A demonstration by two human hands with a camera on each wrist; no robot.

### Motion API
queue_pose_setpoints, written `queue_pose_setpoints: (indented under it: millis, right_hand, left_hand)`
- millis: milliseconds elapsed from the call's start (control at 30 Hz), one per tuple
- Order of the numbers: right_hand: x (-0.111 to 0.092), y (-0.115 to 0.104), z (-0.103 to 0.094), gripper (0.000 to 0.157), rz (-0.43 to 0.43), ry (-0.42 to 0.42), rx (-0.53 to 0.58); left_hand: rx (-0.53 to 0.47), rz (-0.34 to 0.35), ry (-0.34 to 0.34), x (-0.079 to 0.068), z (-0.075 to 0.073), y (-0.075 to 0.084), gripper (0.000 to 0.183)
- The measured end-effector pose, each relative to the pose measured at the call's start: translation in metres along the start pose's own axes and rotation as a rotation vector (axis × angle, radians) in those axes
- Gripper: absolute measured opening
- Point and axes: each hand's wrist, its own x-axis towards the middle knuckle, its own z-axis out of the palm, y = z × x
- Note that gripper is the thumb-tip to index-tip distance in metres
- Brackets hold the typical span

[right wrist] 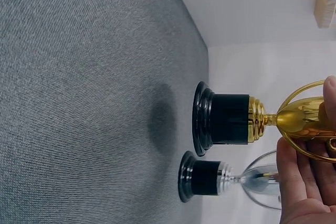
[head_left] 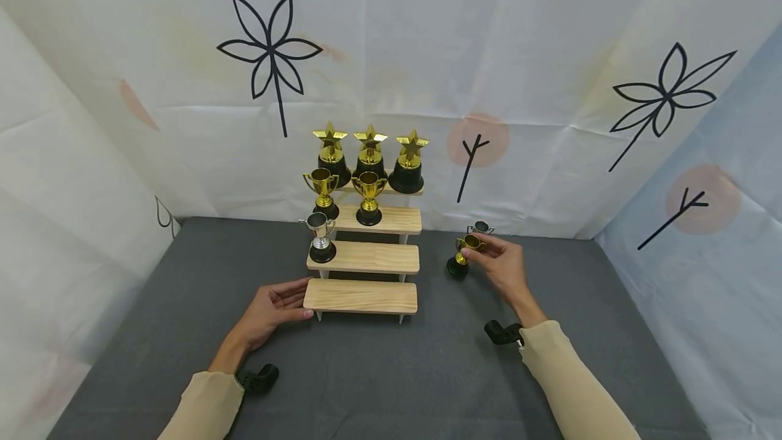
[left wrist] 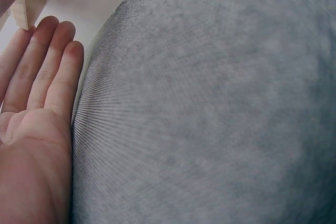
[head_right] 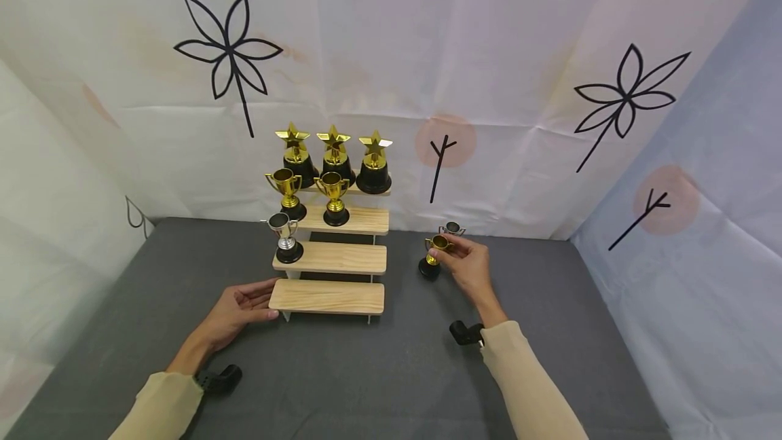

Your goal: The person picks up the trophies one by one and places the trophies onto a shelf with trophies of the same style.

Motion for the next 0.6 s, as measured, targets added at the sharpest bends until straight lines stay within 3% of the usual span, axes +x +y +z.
queue_pose_setpoints:
  millis: [600]
  right_hand:
    - [-0.006,-0.018,0.0,0.051,-0.092,-0.027,0.062]
  left_hand:
    - [-0.002,0.012,-0.013,0.001,-0.002,-0.002,0.078]
